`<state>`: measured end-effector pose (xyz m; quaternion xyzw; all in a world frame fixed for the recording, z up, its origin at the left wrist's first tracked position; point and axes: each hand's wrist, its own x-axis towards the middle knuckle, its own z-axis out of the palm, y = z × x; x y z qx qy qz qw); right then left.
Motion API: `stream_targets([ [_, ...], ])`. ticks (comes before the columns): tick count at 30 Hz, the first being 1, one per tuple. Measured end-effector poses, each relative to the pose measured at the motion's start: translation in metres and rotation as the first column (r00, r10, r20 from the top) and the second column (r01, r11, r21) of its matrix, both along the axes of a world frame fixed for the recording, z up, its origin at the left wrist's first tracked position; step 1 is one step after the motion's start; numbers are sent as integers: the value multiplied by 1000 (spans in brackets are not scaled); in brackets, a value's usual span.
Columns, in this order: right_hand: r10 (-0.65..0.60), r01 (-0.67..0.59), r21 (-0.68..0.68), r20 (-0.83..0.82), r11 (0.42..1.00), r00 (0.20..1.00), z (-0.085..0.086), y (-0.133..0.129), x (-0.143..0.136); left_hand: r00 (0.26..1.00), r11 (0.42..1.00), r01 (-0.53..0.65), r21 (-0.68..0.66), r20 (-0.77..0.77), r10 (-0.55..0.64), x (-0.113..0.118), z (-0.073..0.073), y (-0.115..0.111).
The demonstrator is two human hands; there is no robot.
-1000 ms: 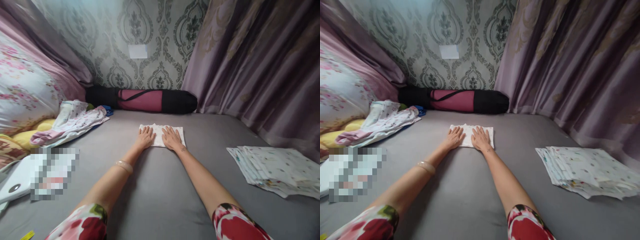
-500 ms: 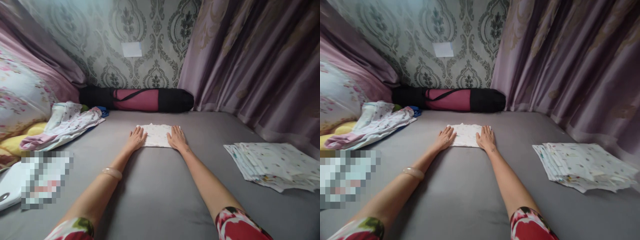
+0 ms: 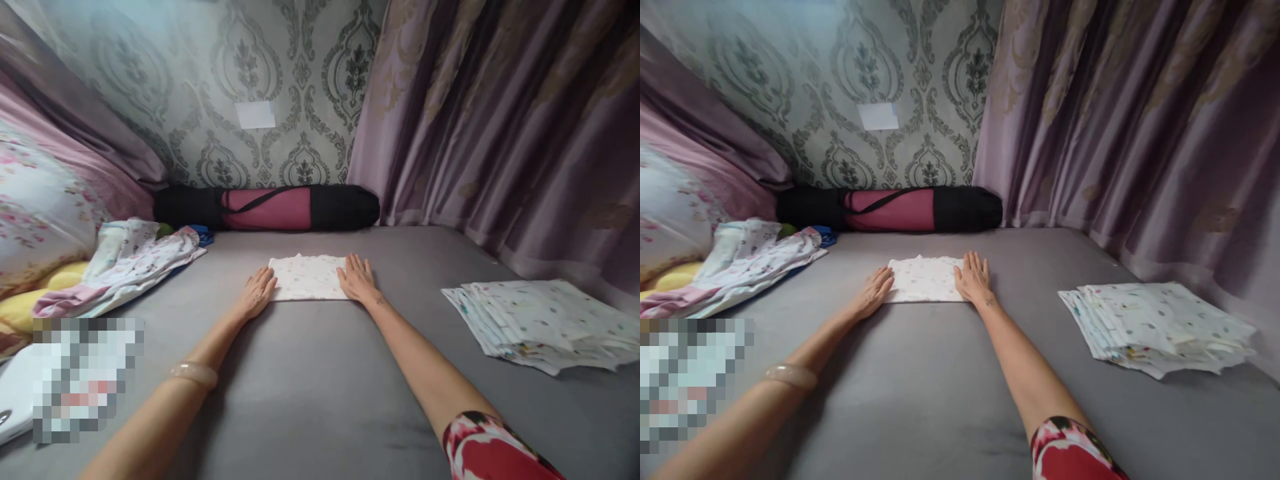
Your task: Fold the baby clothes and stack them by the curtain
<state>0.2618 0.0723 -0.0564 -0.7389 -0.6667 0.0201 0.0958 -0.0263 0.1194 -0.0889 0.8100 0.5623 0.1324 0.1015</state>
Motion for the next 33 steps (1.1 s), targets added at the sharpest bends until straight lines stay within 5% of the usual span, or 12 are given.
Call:
stream_targets([
  [10,1,0,-83,13,997,1000,-13,9,10,999,1000,-12,4,49,12,3,13,-15],
  [16,118,-120,59,45,991,992,-12,19,-9,994,996,-22,81,109,13,0,10,-14],
  [27,135,-135,-72,-5,988,991,-13,22,-15,993,997,-10,71,119,2,-2,5,-11],
  [33,131,-131,53,-3,990,991,-13,25,-38,990,998,-19,56,138,11,-2,7,-13],
])
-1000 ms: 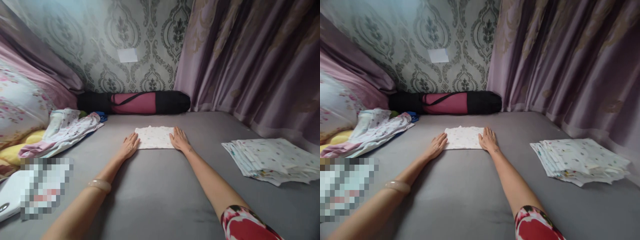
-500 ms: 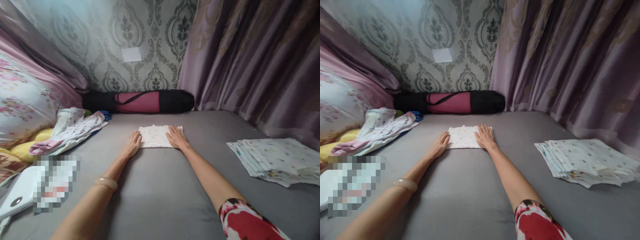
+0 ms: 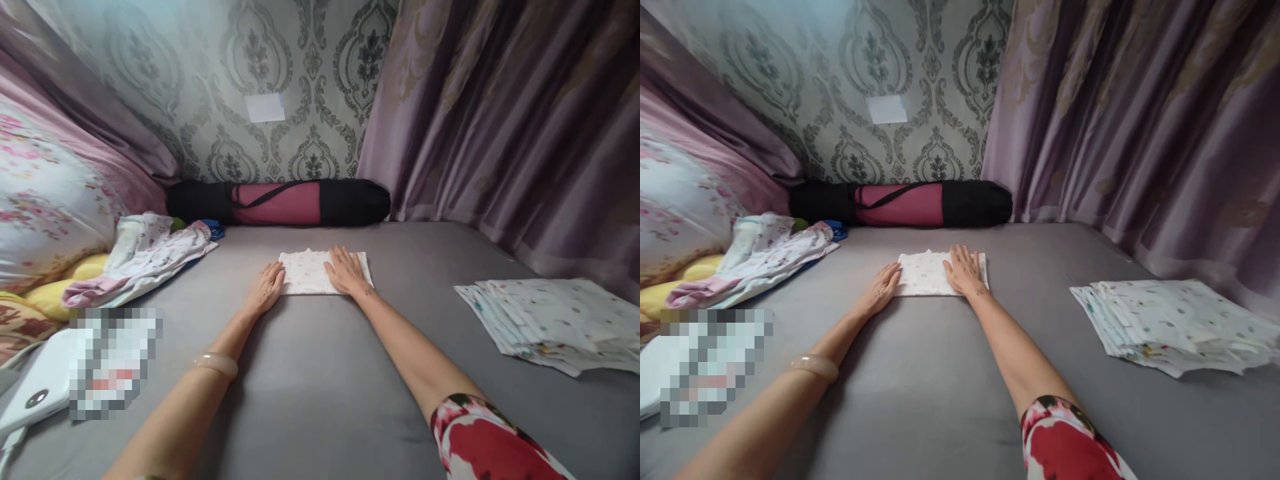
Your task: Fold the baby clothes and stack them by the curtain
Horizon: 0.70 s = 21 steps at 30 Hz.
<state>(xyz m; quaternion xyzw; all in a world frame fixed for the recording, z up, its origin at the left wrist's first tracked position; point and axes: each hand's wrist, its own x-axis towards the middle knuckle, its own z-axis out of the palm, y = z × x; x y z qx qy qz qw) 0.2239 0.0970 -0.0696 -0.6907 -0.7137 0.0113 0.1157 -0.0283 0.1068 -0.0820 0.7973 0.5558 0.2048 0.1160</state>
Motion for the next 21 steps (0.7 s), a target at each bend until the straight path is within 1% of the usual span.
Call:
stream_targets([
  [3,15,-16,-68,-11,998,1000,0,-6,-9,1000,1000,0,-14,15,0,0,2,-1],
  [6,10,-10,-71,-5,997,1000,4,-9,-9,1000,1000,-14,-19,14,14,2,8,-4],
  [10,10,-9,-112,12,994,1000,8,-4,-9,1000,999,-25,-33,4,25,5,15,-9],
  [13,12,-10,-71,29,997,1000,9,2,-22,999,1000,-21,-16,-28,21,5,18,-13],
  [15,42,-41,-45,17,998,999,10,3,-35,998,1000,-4,-10,-67,3,5,20,-15],
  [18,75,-76,-87,-14,993,997,13,-3,-52,992,1000,10,-22,-122,-12,6,23,-18],
  [21,72,-73,-110,-5,991,997,15,-7,-57,990,1000,-15,-12,-144,13,8,23,-19],
])
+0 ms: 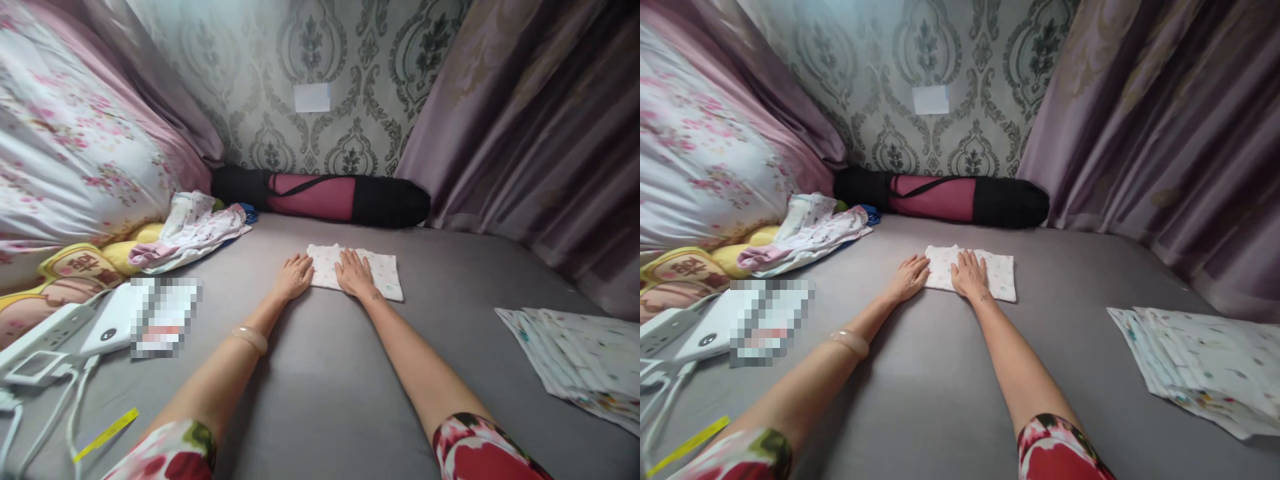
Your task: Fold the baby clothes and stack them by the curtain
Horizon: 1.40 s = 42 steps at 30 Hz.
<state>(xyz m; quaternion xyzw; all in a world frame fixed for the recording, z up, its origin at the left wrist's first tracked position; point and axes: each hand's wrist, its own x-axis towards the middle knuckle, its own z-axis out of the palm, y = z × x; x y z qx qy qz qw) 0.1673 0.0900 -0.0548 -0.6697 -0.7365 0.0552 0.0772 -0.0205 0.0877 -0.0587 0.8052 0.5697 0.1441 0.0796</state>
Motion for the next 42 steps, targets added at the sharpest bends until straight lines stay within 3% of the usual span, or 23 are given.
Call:
stream_targets([
  [6,-11,13,-41,57,999,998,-7,18,-2,1000,1000,4,4,19,-4,0,-5,4],
  [9,29,-31,33,44,999,999,-11,25,-17,998,1000,-6,4,69,6,-2,-9,7],
  [13,66,-65,45,-12,997,998,-14,22,-36,987,999,-53,-7,149,53,-5,-15,13],
  [19,51,-50,48,-26,998,998,-22,24,-35,955,992,-117,51,280,98,-7,-22,22],
  [24,44,-43,51,-28,998,999,-19,36,-51,918,984,-168,65,374,132,-9,-19,23],
  [29,128,-126,55,-28,990,991,-15,35,-75,906,986,-158,54,404,123,-10,-19,23],
  [34,128,-128,23,-2,991,992,-20,33,-79,905,988,-136,74,415,93,-9,-23,25],
  [37,122,-122,-16,3,992,992,-14,33,-78,920,991,-108,76,385,70,-9,-23,25],
  [42,163,-167,-90,-49,982,985,13,25,-61,966,994,-36,103,257,8,-8,-23,19],
])
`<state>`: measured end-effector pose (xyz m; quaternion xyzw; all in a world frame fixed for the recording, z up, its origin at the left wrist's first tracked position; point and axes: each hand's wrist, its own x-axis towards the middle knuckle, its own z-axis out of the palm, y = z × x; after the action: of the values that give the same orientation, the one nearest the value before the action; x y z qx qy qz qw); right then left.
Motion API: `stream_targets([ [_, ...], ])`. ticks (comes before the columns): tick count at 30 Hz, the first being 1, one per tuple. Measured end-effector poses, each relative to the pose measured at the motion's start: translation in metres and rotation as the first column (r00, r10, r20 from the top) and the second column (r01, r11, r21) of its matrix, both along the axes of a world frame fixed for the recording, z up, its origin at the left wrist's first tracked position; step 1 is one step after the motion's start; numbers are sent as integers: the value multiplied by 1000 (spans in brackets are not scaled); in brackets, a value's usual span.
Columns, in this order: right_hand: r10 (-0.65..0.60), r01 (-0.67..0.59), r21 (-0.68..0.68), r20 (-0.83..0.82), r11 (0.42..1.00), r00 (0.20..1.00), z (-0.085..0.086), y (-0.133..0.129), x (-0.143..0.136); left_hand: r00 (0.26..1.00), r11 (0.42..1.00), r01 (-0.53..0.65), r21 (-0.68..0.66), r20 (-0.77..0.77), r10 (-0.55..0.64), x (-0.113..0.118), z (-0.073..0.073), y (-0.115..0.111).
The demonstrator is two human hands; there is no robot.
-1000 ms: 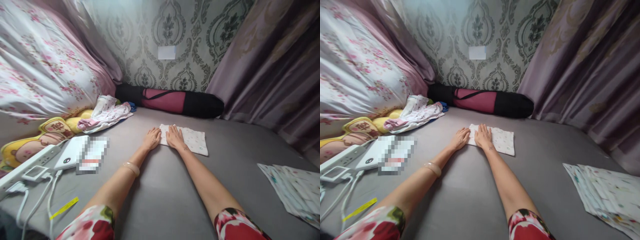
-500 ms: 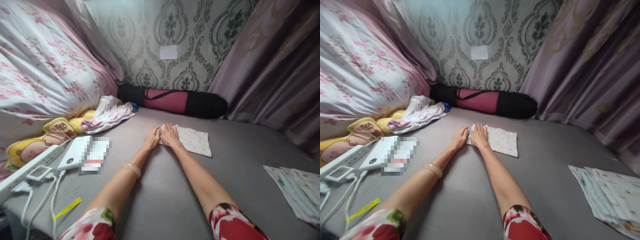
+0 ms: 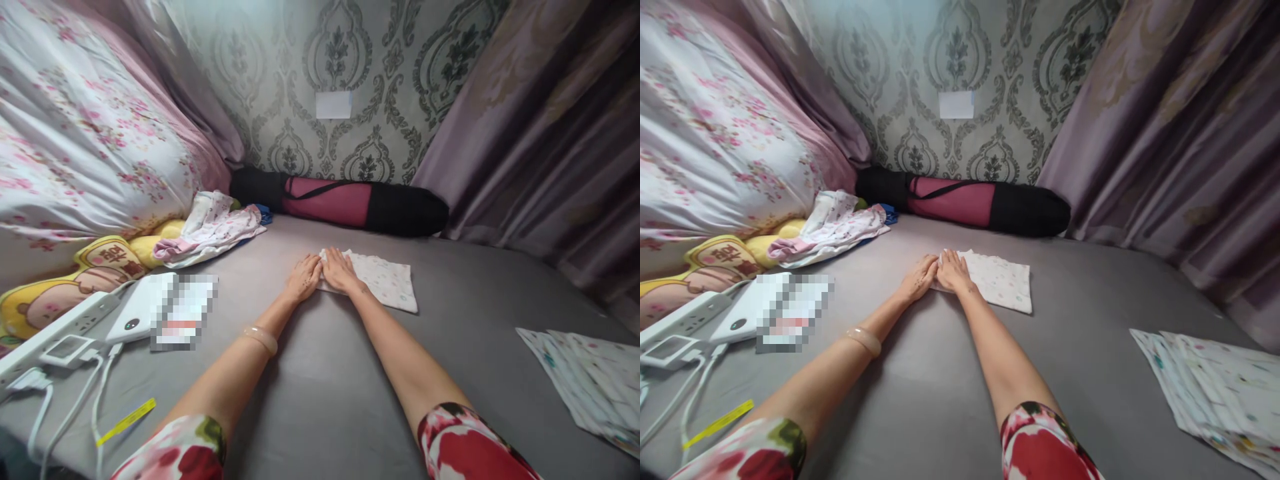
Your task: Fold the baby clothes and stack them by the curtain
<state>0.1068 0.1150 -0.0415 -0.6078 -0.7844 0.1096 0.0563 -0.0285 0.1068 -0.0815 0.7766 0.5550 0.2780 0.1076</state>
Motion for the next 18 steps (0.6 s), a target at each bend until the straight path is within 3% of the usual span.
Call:
stream_targets([
  [3,-108,107,92,10,990,994,1,-6,23,990,998,61,23,-126,-58,3,-3,-2],
  [9,-211,207,107,36,973,977,-24,-10,51,956,988,152,14,-255,-144,7,-7,-3],
  [14,-175,175,5,-19,985,984,-5,-19,64,948,993,115,-27,-295,-118,5,-3,-5],
  [18,-208,207,77,5,975,978,0,-29,93,944,997,74,8,-322,-67,19,18,-8],
])
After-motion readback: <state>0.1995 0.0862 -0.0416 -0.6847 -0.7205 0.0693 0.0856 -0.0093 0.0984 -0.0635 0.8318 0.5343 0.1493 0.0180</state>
